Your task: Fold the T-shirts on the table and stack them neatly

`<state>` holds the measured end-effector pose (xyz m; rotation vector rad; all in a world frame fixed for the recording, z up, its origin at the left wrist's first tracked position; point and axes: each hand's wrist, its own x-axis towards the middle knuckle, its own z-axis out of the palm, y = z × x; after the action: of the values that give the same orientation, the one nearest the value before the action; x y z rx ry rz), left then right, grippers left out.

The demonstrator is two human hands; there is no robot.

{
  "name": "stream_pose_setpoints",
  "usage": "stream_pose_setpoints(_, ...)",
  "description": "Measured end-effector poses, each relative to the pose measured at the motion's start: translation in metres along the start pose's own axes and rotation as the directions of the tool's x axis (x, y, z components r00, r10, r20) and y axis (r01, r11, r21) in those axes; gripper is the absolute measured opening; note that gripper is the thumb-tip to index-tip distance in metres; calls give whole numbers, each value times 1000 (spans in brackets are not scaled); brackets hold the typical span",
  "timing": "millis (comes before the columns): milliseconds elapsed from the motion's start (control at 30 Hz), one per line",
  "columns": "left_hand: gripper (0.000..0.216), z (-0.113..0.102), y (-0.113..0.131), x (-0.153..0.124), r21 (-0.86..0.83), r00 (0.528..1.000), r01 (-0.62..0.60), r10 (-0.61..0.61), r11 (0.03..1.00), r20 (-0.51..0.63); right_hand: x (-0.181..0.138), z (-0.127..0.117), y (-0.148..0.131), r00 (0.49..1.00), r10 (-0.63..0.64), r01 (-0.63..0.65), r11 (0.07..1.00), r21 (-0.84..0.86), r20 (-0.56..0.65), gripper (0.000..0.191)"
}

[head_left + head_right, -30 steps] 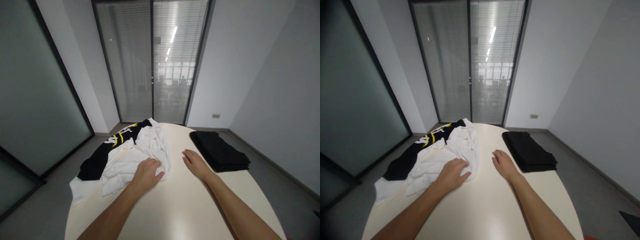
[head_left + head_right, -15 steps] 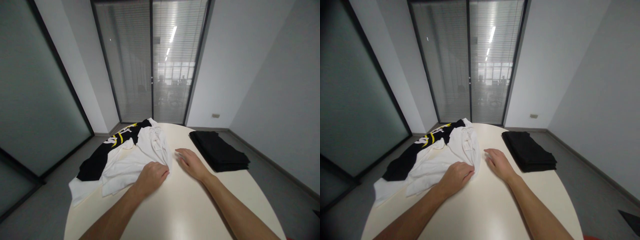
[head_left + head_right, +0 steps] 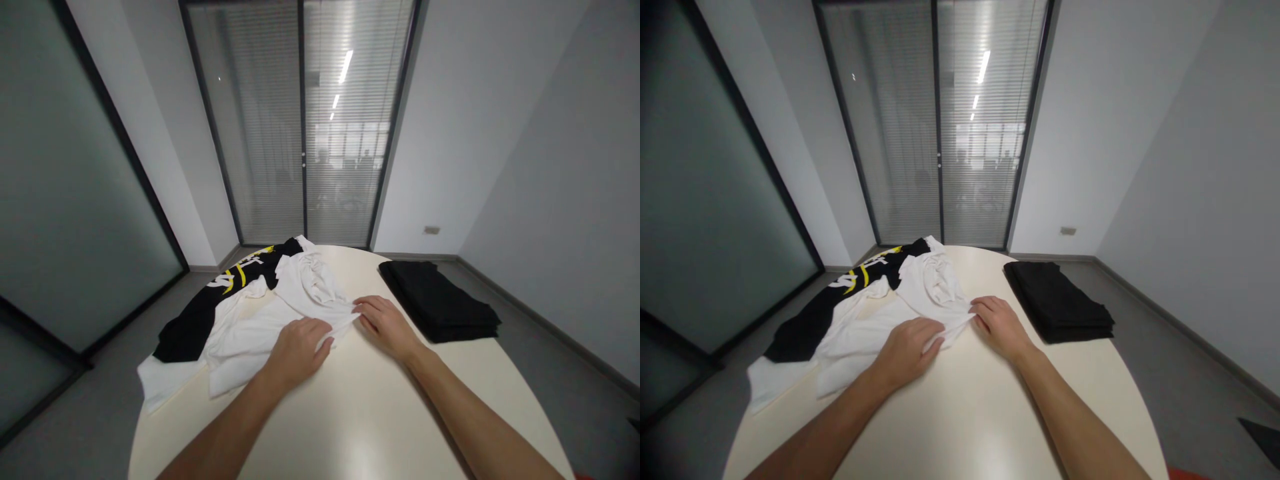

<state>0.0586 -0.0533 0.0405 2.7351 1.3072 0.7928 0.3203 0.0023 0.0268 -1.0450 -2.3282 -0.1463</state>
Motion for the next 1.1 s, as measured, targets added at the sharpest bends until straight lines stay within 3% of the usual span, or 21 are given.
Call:
stream_pose_setpoints(100,20,-3,-4,0,50,996,94,-93,994,-11,-7,-3,16,981,172,-179,980,-85,-87,21)
stream_pose_setpoints(200,23,-4,-6,0,89,991,129,-133,988,30,-16,-4,31,916,376,-395,908,-139,-141,21)
stream_pose_setpoints(300,19,-4,-6,0,108,986,107,-119,988,113,-23,-1,40,875,470,-484,859,-169,-119,21)
stream_pose_setpoints(433,10,-3,-5,1,126,984,86,-104,988,145,-21,3,35,928,369,-371,920,-125,-45,30)
stream_pose_setpoints(600,15,-3,-4,1,82,993,107,-110,991,34,-13,1,17,993,100,-100,995,-2,66,37)
stream_pose_setpoints(700,19,-4,-3,1,6,996,83,-83,997,18,-11,-2,14,989,138,-139,990,2,42,32)
stream_pose_setpoints(800,23,-4,-3,0,-20,994,109,-109,994,6,-10,-8,15,938,343,-345,938,-40,-43,33)
stream_pose_setpoints(933,24,1,-9,-1,5,984,171,-171,985,39,-12,-13,19,783,619,-621,783,-26,-66,31)
stream_pose_setpoints(1000,25,5,-13,-2,-10,983,167,-166,986,73,-13,-11,20,740,672,-672,740,5,-32,32)
stream_pose_setpoints(1100,31,8,-16,-5,-40,985,140,-136,989,102,-15,-5,23,738,674,-673,738,40,-21,38)
